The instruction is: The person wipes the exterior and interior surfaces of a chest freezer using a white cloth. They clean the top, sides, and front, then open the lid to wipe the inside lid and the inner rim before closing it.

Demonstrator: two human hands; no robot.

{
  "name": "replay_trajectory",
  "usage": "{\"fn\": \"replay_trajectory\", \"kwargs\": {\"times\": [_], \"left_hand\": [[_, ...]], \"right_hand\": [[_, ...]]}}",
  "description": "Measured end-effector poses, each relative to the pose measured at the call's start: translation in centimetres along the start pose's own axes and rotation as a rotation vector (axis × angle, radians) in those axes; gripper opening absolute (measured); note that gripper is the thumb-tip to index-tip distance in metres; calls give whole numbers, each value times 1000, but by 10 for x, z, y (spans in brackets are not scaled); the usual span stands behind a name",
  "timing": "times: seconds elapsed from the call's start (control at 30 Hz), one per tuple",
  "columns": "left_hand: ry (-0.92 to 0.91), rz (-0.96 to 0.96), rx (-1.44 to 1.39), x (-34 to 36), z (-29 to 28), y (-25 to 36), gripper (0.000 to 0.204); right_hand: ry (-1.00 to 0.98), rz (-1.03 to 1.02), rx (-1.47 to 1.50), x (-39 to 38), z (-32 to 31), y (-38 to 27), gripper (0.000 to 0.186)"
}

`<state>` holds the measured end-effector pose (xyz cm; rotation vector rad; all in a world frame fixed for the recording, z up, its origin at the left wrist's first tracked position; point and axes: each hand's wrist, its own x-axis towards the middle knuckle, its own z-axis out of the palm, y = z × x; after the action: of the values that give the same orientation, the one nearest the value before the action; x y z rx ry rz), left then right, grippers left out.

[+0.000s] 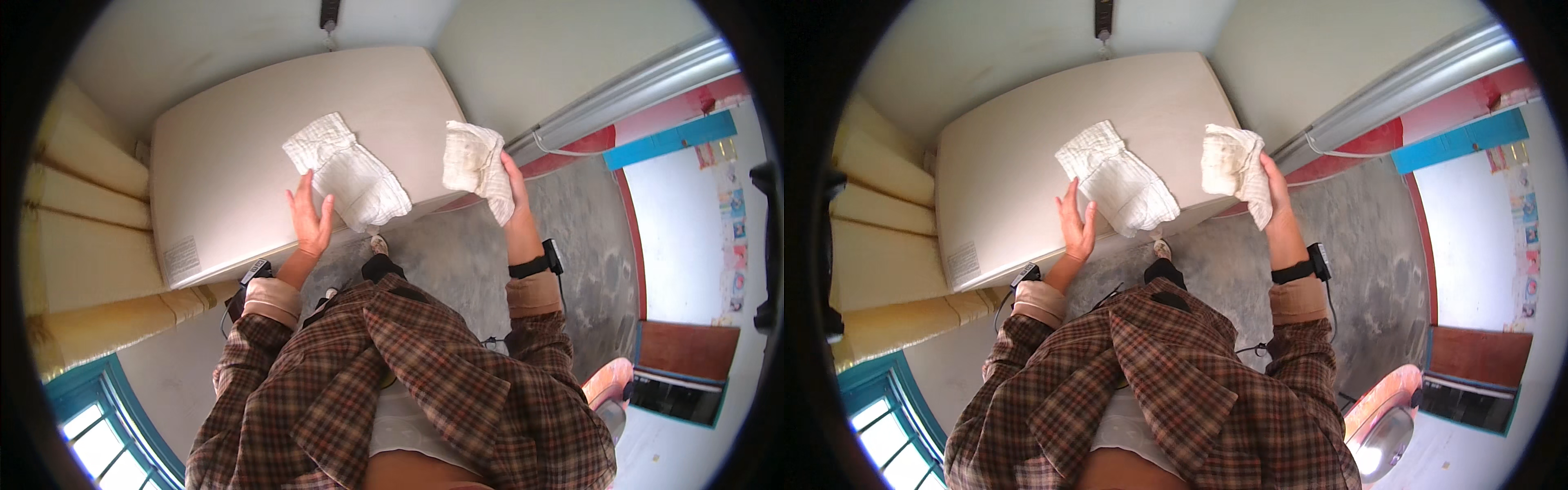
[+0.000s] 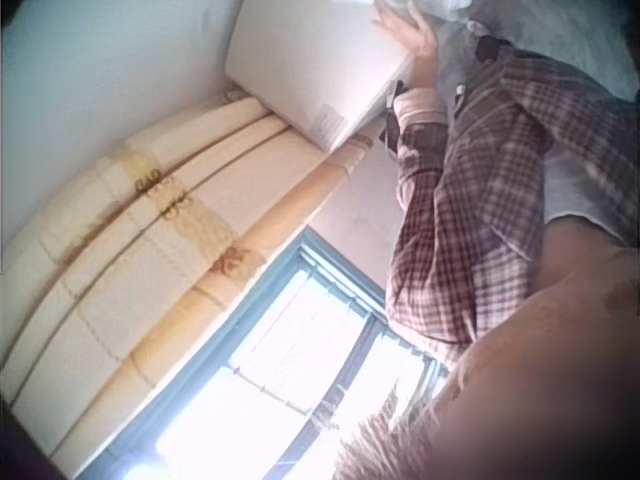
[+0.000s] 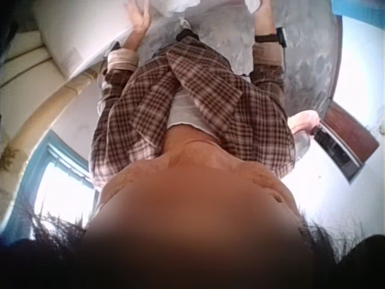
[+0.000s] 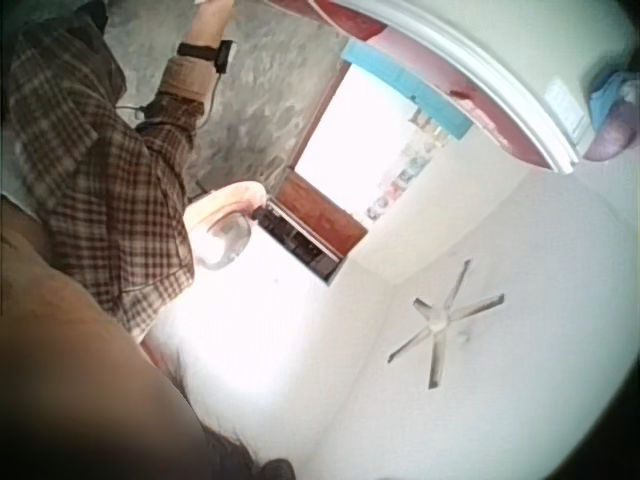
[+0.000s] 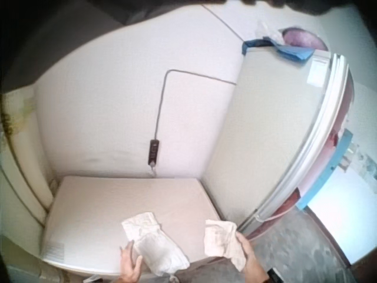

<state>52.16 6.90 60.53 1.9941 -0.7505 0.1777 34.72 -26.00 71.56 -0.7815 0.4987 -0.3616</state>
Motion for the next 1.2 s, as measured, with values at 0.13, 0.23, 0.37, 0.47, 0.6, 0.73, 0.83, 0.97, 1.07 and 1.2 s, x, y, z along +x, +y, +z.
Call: {"fn": "replay_trajectory", "kwargs": {"times": [0.13,0.23,0.37,0.47,0.6,0.73,0.83,0.97,1.07,1.2], "left_hand": [[-127,-306,-529,1,-11,38,52],[-295,-574,-946,11,-25,63,61],[-262,-699,-1364,20,-47,87,72],[-64,-787,-1139,35,-68,65,60],[264,-768,-1003,58,-74,27,43],[703,-785,-853,59,-106,-1,40],[909,-912,-566,73,-146,-23,41],[934,-729,-493,131,-206,-72,43],[878,-525,-351,187,-244,-116,38],[732,-379,88,265,-286,-195,33]], "right_hand": [[-205,106,56,-2,66,33,46],[-280,275,68,3,107,63,45],[-527,143,-453,19,168,106,33],[-636,-204,-716,48,212,145,29],[-668,-253,-735,100,242,170,31],[-770,-160,-798,136,258,197,31],[-776,-165,-903,165,261,216,33],[-626,-596,-1357,218,260,237,37],[-460,-798,-1530,243,248,253,40],[-271,-814,-1801,254,227,276,48]]}}
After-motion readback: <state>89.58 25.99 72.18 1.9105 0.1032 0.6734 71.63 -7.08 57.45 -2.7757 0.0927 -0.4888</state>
